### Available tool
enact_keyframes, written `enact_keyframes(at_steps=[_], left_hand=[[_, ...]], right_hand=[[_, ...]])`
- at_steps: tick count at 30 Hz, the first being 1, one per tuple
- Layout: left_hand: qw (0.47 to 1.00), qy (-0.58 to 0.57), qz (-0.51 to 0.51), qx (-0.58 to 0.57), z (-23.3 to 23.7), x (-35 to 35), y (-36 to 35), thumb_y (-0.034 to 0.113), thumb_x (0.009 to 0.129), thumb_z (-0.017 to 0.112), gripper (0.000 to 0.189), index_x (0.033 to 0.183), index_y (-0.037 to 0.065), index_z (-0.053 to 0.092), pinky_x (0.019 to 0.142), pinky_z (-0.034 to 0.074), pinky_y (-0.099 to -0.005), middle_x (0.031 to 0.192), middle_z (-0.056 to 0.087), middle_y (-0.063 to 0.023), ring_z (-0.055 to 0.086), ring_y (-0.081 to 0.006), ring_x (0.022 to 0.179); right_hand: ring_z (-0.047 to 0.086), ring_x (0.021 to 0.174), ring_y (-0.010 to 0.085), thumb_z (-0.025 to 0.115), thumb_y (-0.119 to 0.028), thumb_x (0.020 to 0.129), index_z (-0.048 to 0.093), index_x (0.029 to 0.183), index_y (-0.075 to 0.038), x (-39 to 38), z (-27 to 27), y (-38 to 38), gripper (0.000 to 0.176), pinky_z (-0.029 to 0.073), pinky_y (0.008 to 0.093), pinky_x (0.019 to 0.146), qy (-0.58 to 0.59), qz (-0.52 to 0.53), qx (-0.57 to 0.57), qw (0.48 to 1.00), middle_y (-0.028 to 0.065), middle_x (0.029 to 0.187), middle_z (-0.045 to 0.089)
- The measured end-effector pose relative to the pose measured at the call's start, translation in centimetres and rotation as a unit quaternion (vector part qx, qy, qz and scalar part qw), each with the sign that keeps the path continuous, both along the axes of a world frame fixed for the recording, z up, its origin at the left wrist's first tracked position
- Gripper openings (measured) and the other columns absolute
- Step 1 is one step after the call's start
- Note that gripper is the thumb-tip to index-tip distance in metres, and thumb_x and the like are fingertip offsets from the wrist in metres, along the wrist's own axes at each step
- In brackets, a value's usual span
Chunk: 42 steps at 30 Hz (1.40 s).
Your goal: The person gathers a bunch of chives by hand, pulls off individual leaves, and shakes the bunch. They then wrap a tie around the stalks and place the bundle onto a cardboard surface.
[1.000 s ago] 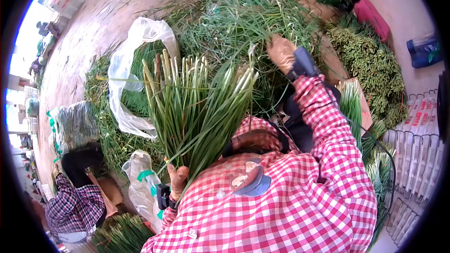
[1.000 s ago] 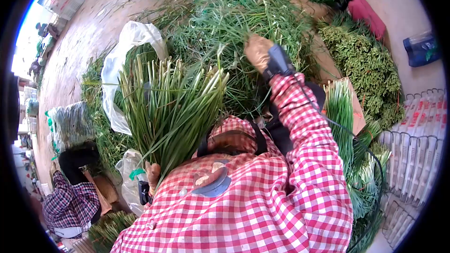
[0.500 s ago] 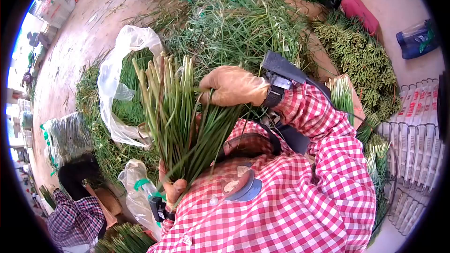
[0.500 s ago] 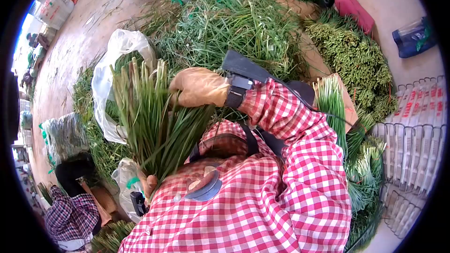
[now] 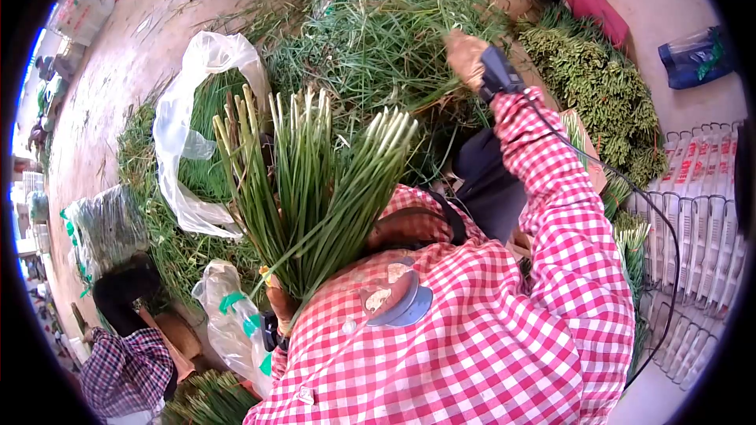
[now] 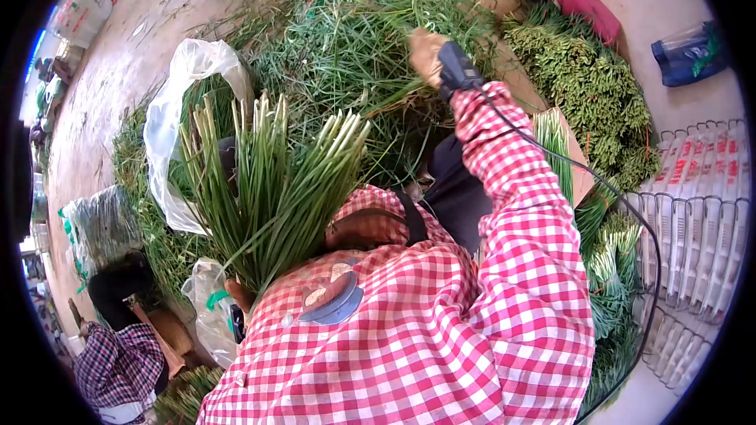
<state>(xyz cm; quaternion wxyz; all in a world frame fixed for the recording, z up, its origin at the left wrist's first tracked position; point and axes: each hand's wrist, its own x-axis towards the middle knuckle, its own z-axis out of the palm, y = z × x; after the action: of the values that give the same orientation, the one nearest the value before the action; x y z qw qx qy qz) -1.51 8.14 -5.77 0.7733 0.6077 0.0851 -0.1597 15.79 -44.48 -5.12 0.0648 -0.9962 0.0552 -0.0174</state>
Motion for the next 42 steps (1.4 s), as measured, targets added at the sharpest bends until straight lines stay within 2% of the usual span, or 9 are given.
enact_keyframes(at_steps=[5, 11, 19, 26, 28, 30, 32, 34, 42], left_hand=[[1.000, 0.008, -0.002, 0.007, -0.1, 0.1, 0.1, 0.041, 0.070, 0.081, 0.095, 0.141, 0.002, 0.032, 0.098, 0.043, -0.0359, 0.131, 0.050, -0.0117, 0.052, -0.0227, 0.116], [1.000, 0.018, -0.019, 0.013, -0.1, 0.4, -0.2, 0.039, 0.071, 0.080, 0.092, 0.141, 0.002, 0.033, 0.097, 0.043, -0.0354, 0.130, 0.051, -0.0114, 0.052, -0.0222, 0.114], [0.999, 0.024, -0.037, 0.001, -0.3, 0.8, -1.0, 0.037, 0.073, 0.079, 0.089, 0.140, 0.001, 0.034, 0.096, 0.043, -0.0348, 0.129, 0.052, -0.0111, 0.053, -0.0216, 0.113], [0.998, 0.029, -0.047, -0.006, -0.4, 0.8, -1.1, 0.035, 0.074, 0.078, 0.086, 0.140, 0.001, 0.035, 0.095, 0.044, -0.0342, 0.127, 0.052, -0.0109, 0.054, -0.0210, 0.111], [0.998, 0.030, -0.053, -0.008, -0.4, 0.8, -1.1, 0.034, 0.074, 0.078, 0.085, 0.140, 0.001, 0.035, 0.095, 0.044, -0.0340, 0.127, 0.053, -0.0108, 0.054, -0.0208, 0.111], [0.998, 0.034, -0.055, -0.010, -0.6, 0.7, -1.3, 0.034, 0.074, 0.078, 0.084, 0.139, 0.001, 0.036, 0.094, 0.044, -0.0339, 0.127, 0.053, -0.0107, 0.054, -0.0206, 0.110], [0.997, 0.035, -0.060, -0.013, -0.5, 0.8, -1.5, 0.033, 0.075, 0.077, 0.083, 0.139, 0.001, 0.036, 0.094, 0.044, -0.0337, 0.126, 0.053, -0.0106, 0.054, -0.0205, 0.110], [0.997, 0.036, -0.063, -0.015, -0.5, 1.1, -1.7, 0.033, 0.075, 0.077, 0.082, 0.139, 0.001, 0.036, 0.094, 0.044, -0.0336, 0.126, 0.053, -0.0106, 0.055, -0.0203, 0.109], [0.997, 0.041, -0.067, -0.019, -0.9, 1.4, -2.1, 0.031, 0.077, 0.076, 0.079, 0.138, 0.001, 0.037, 0.093, 0.045, -0.0329, 0.125, 0.054, -0.0103, 0.055, -0.0196, 0.108]], right_hand=[[0.053, 0.118, 0.0335, 0.068, -0.066, 0.071, 0.059, 0.117, -0.001, -5.4, 9.2, 4.8, 0.079, 0.039, 0.0515, 0.100, 0.018, 0.034, 0.157, 0.987, 0.0151, 0.119, 0.060], [0.040, 0.130, 0.0293, 0.068, -0.051, 0.079, 0.066, 0.104, -0.019, -11.5, 7.4, 16.4, 0.041, -0.003, 0.0606, 0.109, -0.040, 0.102, 0.334, 0.936, -0.0037, 0.110, 0.062], [0.067, 0.090, 0.0156, 0.061, 0.000, 0.077, 0.060, 0.101, -0.014, -7.9, 1.2, 12.8, 0.028, 0.033, 0.0410, 0.110, -0.213, 0.273, 0.152, 0.926, -0.0049, 0.096, 0.067], [0.065, 0.084, 0.0223, 0.053, -0.037, 0.089, 0.057, 0.106, -0.004, -1.2, 5.1, 5.0, 0.037, 0.048, 0.0400, 0.080, 0.105, -0.101, -0.066, 0.987, 0.0084, 0.093, 0.066], [0.065, 0.081, 0.0248, 0.050, -0.049, 0.093, 0.056, 0.108, -0.002, -1.7, 8.1, 7.0, 0.050, 0.053, 0.0402, 0.070, 0.164, -0.055, -0.018, 0.985, 0.0126, 0.091, 0.066], [0.053, 0.119, 0.0324, 0.046, -0.073, 0.082, 0.043, 0.139, -0.005, -3.5, 9.8, 10.8, 0.089, 0.041, 0.0393, 0.101, 0.253, 0.124, 0.148, 0.948, 0.0202, 0.130, 0.055], [0.062, 0.106, 0.0267, 0.060, -0.058, 0.082, 0.061, 0.124, -0.013, -4.1, 13.2, 14.4, 0.062, 0.047, 0.0368, 0.092, 0.410, 0.154, 0.196, 0.877, 0.0131, 0.115, 0.066], [0.066, 0.091, 0.0276, 0.064, -0.042, 0.086, 0.062, 0.120, -0.010, -4.5, 10.2, 14.8, 0.047, 0.050, 0.0372, 0.082, 0.370, 0.248, 0.363, 0.818, 0.0127, 0.097, 0.070], [0.064, 0.071, 0.0354, 0.056, -0.011, 0.081, 0.064, 0.110, -0.012, -5.6, 4.4, 11.0, 0.030, 0.052, 0.0433, 0.062, 0.018, 0.246, 0.187, 0.951, 0.0188, 0.082, 0.065]])
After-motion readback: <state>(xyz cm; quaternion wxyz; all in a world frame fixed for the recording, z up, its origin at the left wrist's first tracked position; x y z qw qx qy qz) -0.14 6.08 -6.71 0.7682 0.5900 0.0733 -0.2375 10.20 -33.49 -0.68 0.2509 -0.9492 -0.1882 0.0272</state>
